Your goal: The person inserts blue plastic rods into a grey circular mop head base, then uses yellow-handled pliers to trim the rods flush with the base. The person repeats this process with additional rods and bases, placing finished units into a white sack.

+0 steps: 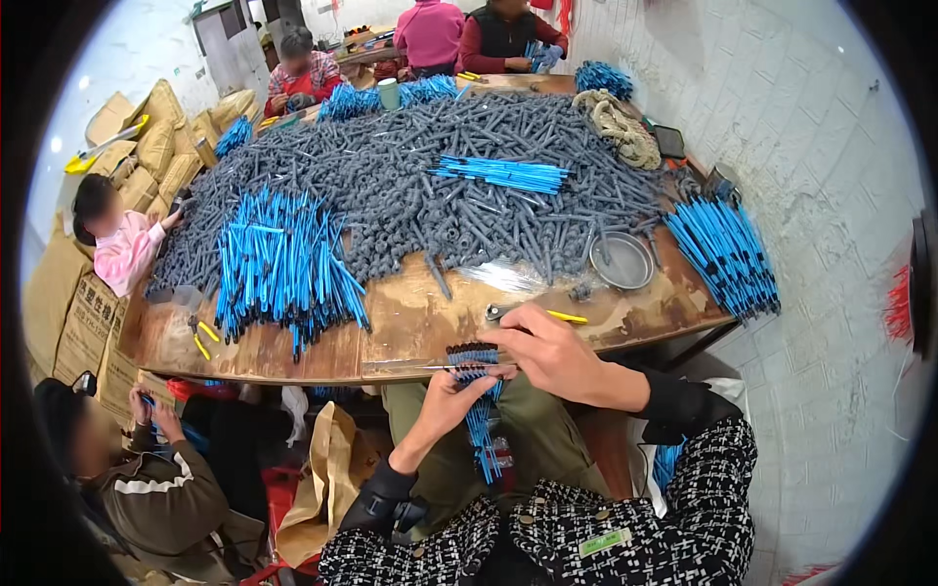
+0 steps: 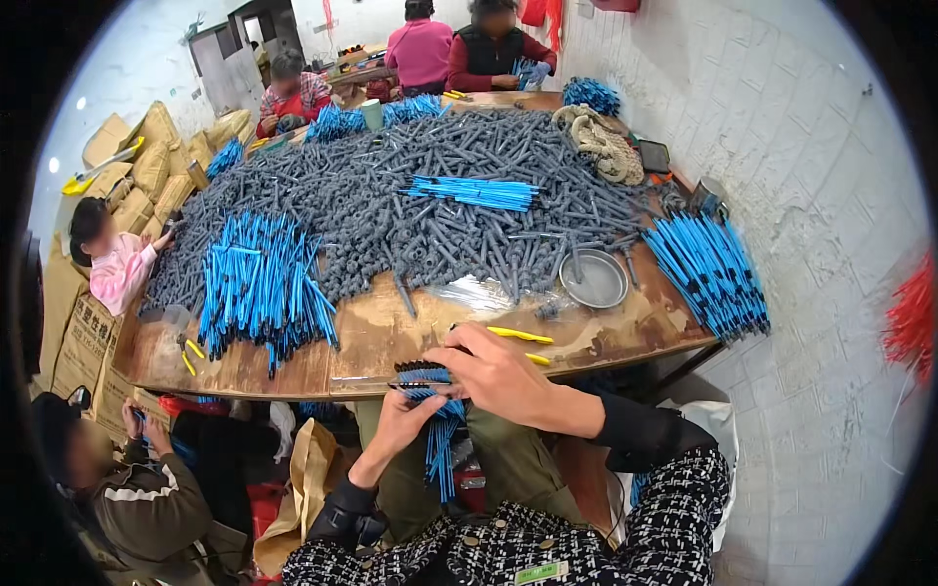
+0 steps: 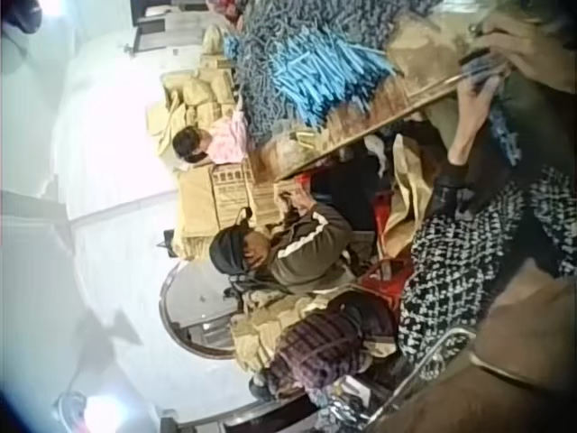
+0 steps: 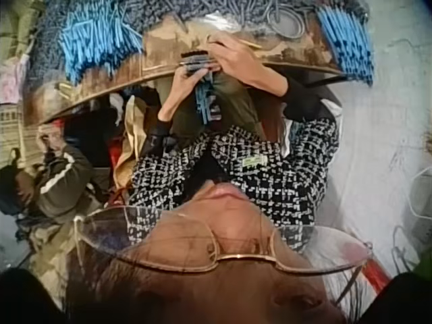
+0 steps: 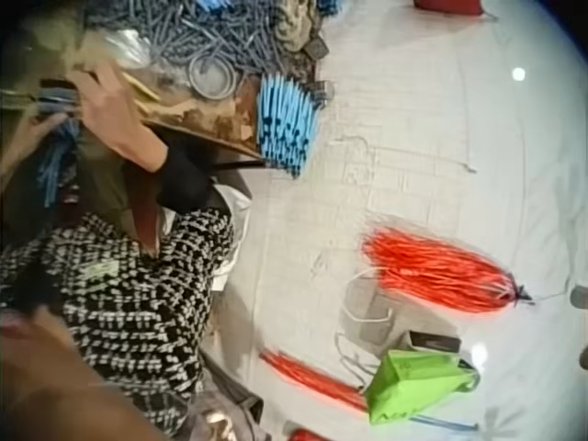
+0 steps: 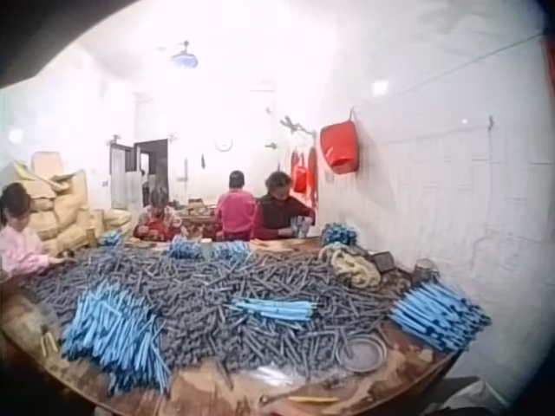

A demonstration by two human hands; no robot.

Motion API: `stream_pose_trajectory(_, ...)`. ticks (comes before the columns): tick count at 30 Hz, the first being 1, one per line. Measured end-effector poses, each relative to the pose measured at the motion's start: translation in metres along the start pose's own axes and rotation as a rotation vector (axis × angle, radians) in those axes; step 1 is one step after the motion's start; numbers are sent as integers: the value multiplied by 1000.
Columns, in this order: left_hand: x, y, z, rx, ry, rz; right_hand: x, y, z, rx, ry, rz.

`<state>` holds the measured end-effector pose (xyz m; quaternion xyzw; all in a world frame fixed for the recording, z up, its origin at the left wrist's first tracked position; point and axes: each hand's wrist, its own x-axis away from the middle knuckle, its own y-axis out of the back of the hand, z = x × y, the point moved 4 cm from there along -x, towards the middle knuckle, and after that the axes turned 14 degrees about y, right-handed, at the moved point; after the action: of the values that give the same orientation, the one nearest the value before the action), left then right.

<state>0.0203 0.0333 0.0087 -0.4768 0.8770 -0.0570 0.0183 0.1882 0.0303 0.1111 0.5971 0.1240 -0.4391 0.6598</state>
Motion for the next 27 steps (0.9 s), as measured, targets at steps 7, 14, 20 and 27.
stream_pose_trajectory(7, 1, -6, -1, 46, 60, -15, 2, 1, 2, 32, 20, -6)
stream_pose_trajectory(14, 1, 1, 4, -47, 102, -147, 2, -2, -3, 68, 52, 66)
stream_pose_trajectory(20, -2, 2, 11, 86, 70, -18, -4, 0, 3, 0, -60, 72)
stream_pose_trajectory(27, -4, 8, 8, 46, 27, 18, -10, -3, 6, 51, -11, 77)
